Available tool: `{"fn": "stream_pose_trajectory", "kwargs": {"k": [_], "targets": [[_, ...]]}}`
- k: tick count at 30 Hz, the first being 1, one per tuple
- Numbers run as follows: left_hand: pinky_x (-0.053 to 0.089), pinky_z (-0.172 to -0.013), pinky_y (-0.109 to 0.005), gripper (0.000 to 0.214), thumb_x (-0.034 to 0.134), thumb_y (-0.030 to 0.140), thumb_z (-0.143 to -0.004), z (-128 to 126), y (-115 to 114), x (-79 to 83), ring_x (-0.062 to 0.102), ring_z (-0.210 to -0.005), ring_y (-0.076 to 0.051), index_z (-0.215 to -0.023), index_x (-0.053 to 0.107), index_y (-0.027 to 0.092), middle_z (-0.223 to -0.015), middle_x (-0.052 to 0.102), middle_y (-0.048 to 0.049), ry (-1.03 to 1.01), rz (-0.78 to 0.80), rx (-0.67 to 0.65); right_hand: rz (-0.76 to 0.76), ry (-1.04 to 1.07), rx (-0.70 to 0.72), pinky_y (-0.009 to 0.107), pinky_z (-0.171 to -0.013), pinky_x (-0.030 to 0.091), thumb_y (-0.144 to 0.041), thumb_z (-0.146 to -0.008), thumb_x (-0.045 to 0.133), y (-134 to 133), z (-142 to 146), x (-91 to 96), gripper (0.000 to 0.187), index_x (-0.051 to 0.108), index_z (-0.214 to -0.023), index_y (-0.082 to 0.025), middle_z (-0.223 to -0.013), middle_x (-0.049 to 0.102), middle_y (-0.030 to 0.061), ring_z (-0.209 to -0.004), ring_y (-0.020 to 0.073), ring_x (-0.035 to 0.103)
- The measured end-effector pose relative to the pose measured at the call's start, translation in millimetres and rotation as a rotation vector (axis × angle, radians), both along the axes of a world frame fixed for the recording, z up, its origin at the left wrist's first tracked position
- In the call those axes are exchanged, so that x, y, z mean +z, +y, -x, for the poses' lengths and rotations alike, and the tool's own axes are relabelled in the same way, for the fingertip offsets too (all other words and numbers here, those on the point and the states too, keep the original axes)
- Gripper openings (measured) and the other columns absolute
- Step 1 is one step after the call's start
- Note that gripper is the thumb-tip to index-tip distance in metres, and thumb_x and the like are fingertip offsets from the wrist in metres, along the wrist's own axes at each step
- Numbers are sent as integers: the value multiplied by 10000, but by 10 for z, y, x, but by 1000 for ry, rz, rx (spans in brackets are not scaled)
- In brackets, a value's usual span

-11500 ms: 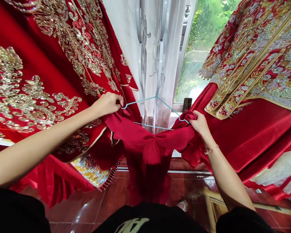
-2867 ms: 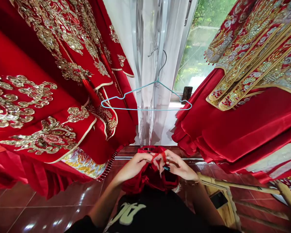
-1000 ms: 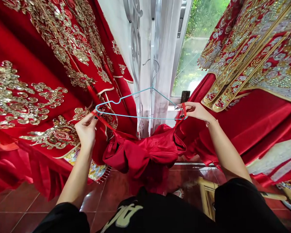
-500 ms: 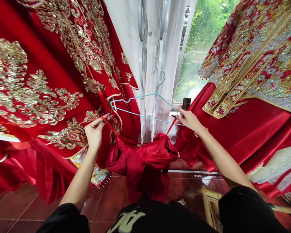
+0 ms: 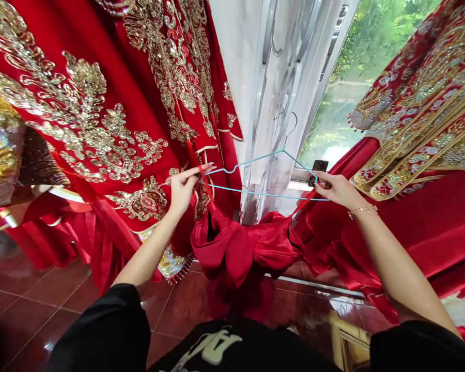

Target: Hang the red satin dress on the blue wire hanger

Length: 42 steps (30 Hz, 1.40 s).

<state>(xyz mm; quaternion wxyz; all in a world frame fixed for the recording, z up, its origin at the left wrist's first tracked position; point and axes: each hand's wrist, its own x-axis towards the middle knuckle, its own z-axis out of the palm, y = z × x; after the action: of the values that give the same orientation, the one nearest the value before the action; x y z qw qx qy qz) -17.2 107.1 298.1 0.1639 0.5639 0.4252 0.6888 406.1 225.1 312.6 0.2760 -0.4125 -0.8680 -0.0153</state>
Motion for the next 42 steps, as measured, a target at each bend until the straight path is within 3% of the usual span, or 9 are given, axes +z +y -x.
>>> {"fn": "stream_pose_trajectory", "kwargs": {"k": [11, 17, 21, 26, 29, 33, 37, 39, 42], "targets": [[552, -951, -399, 344, 489, 179, -733, -112, 463, 460, 737, -886, -243, -892, 792, 151, -878, 782, -57, 606, 209, -119, 22, 38, 42, 242, -570, 384, -310, -798, 521, -18, 76, -43, 487, 688, -1235, -176, -645, 591, -1, -521, 123, 464], [450, -1060, -458, 327, 494, 52, -723, -26, 415, 573, 651, -1087, -290, -933, 721, 159, -1042, 706, -104, 829, 130, 219, 16, -18, -34, 296, -614, 426, -322, -856, 492, -122, 117, -102, 505, 636, -1314, -163, -638, 575, 16, -567, 178, 516], [400, -1119, -460, 359, 485, 97, -785, -118, -148, 183, 563, -1220, -281, -1068, 675, 210, -1202, 642, -98, 855, -8, 116, -104, 93, -17, 416, -895, 493, -369, -896, 502, -335, 0, -287, 479, 597, -1342, -223, -1045, 665, 109, -983, 275, 615], [523, -960, -370, 397, 588, 282, -854, -64, -644, -628, 627, -1078, -219, -1242, 513, 241, -1204, 602, -105, 790, 312, -399, -364, 618, -343, 534, -1053, 428, -339, -908, 473, -586, -111, -874, 324, 637, -1169, -242, -1151, 600, 131, -1160, 304, 553], [528, -846, -307, 281, 548, 393, -901, 24, -596, -832, 624, -933, -186, -1116, 551, 211, -1056, 629, -73, 660, 533, -558, -61, 713, -384, 466, -949, 510, -286, -886, 430, -576, -51, -1254, 256, 627, -1042, -234, -1070, 626, 119, -1025, 264, 609], [443, -711, -242, 301, 510, 459, -911, 18, -471, -759, 525, -748, -154, -814, 555, 178, -792, 582, -5, 762, 754, -712, 526, 391, -317, 454, -981, 487, -222, -753, 581, -559, 93, -1641, 258, 659, -998, -207, -1095, 682, 133, -1053, 278, 629], [376, -640, -229, 342, 531, 495, -878, 29, -491, -604, 441, -678, -136, -739, 461, 191, -724, 486, 22, 804, 754, -774, 693, 357, -301, 391, -865, 528, -190, -651, 691, -621, 75, -1862, 181, 700, -828, -226, -891, 747, 83, -903, 270, 684], [380, -644, -232, 322, 551, 474, -870, 106, -514, -519, 449, -683, -140, -738, 465, 194, -724, 493, 22, 833, 746, -728, 759, 386, -306, 352, -760, 538, -197, -660, 673, -624, -28, -1892, 36, 678, -685, -223, -730, 736, 59, -759, 245, 689], [409, -683, -252, 285, 568, 436, -860, 255, -511, -381, 488, -685, -150, -718, 502, 197, -722, 536, 16, 899, 680, -625, 833, 487, -326, 305, -606, 522, -212, -657, 645, -574, -236, -1837, 132, 605, -531, -213, -529, 657, 35, -554, 199, 638]]}}
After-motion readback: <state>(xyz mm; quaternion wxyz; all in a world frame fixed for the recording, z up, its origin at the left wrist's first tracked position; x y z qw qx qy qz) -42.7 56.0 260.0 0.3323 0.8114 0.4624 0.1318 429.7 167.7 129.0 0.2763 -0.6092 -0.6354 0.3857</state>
